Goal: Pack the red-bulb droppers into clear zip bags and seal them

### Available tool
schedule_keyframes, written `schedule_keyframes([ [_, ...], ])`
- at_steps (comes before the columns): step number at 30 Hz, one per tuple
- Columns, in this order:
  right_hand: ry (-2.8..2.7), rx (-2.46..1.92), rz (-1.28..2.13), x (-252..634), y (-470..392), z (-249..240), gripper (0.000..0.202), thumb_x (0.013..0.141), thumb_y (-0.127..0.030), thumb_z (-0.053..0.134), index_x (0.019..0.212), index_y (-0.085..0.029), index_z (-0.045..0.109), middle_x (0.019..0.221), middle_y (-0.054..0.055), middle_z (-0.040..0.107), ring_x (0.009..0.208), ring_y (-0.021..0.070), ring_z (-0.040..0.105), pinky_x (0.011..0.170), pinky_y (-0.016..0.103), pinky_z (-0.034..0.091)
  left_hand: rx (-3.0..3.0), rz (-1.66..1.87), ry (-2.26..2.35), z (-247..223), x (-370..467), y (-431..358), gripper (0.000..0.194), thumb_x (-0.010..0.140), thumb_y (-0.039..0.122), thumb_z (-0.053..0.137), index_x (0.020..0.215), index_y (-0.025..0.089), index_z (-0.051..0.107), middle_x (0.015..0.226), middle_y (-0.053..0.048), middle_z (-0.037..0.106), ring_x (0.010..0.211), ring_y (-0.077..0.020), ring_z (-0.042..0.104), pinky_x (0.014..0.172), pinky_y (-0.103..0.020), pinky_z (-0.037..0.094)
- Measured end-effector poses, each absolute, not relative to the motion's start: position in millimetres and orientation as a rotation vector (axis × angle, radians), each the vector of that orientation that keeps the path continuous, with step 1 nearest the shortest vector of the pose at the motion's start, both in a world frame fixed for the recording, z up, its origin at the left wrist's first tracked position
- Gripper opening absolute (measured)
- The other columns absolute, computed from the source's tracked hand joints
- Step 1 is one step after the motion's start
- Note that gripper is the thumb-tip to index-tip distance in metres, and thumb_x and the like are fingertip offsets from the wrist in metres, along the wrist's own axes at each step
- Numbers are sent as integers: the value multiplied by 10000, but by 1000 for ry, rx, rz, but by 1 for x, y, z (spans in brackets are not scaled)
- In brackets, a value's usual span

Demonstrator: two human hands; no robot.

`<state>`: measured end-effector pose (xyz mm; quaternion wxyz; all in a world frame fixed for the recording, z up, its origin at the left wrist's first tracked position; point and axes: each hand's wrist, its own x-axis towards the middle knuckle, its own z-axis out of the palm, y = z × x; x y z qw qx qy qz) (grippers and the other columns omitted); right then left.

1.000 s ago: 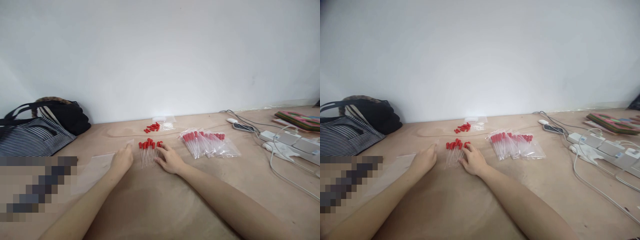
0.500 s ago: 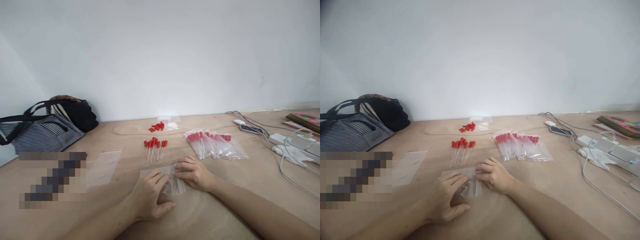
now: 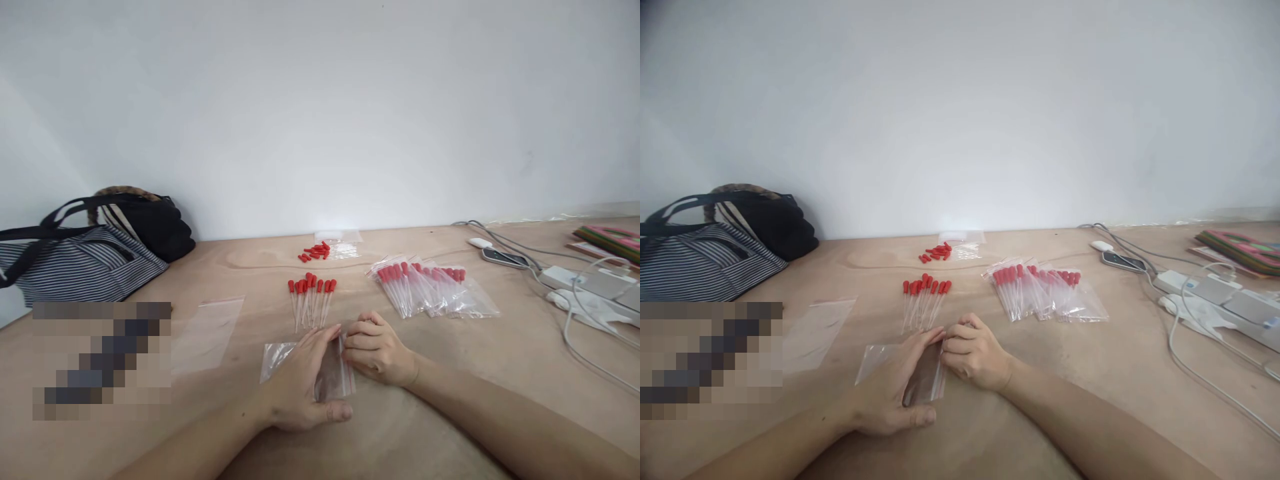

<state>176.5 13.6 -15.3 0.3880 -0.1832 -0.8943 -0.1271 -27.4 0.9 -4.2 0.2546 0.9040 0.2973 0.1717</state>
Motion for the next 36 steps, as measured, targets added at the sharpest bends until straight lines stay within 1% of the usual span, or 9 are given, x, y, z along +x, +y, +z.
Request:
schedule_keyframes([
  [4, -2275, -428, -370, 177, 14, -17, 274, 875, -148, 382, 666, -194, 553, 675, -12, 618, 780, 106, 540, 732, 289, 346, 2415, 428, 792, -5, -26, 3, 958, 678, 661, 529, 1372, 171, 88, 1402, -176, 233, 1272, -364, 217, 1005, -572, 219],
  [7, -2240, -419, -396, 177, 15, -18, 272, 871, -159, 399, 635, -176, 534, 648, -7, 604, 729, 108, 528, 714, 284, 350, 2372, 400, 852, -2, -23, 3, 986, 653, 670, 549, 1369, 169, 93, 1386, -171, 272, 1267, -357, 231, 1012, -564, 205],
  [11, -2153, -602, -304, 180, 17, -19, 290, 849, -344, 479, 630, -160, 527, 634, 10, 593, 702, 133, 508, 662, 299, 335, 2363, 403, 943, -2, -22, 1, 949, 662, 606, 595, 1363, 181, 117, 1359, -158, 318, 1246, -344, 279, 1012, -540, 225],
  [14, -2082, -715, -208, 185, 18, -21, 351, 788, -452, 543, 586, -166, 515, 623, 5, 587, 692, 141, 491, 642, 302, 314, 2389, 404, 949, -8, -23, 2, 1086, 543, 633, 667, 1366, 189, 115, 1356, -159, 317, 1232, -378, 283, 993, -555, 244],
  [17, -2109, -657, -110, 189, 16, -21, 263, 777, -415, 577, 643, -189, 571, 679, 2, 608, 717, 139, 491, 646, 295, 320, 2408, 408, 948, -13, -25, 4, 1170, 458, 641, 707, 1368, 207, 114, 1365, -155, 303, 1230, -391, 278, 987, -566, 243],
  [20, -2182, -559, -37, 189, 13, -21, 161, 789, -352, 582, 726, -206, 603, 739, 1, 622, 741, 131, 502, 657, 288, 335, 2413, 417, 936, -14, -26, 5, 1110, 511, 641, 678, 1366, 202, 123, 1368, -155, 301, 1237, -383, 271, 989, -566, 238],
  [28, -2142, -549, -27, 189, 10, -18, 178, 781, -326, 593, 673, -184, 593, 708, 5, 621, 741, 139, 505, 644, 294, 348, 2425, 435, 915, -12, -26, 4, 1013, 597, 644, 615, 1364, 206, 120, 1369, -146, 302, 1235, -366, 285, 1002, -555, 228],
  [34, -2134, -518, -49, 190, 9, -17, 92, 770, -277, 609, 726, -197, 613, 714, 3, 626, 757, 146, 508, 657, 301, 360, 2453, 403, 904, -5, -23, 2, 1157, 463, 662, 692, 1356, 202, 117, 1359, -157, 305, 1225, -370, 298, 998, -555, 243],
  [36, -2132, -509, -50, 189, 8, -17, 80, 768, -261, 610, 727, -192, 606, 712, 2, 625, 755, 146, 504, 662, 300, 366, 2451, 398, 907, -2, -22, 0, 1129, 486, 660, 684, 1352, 197, 127, 1360, -160, 300, 1228, -362, 299, 1004, -550, 238],
])
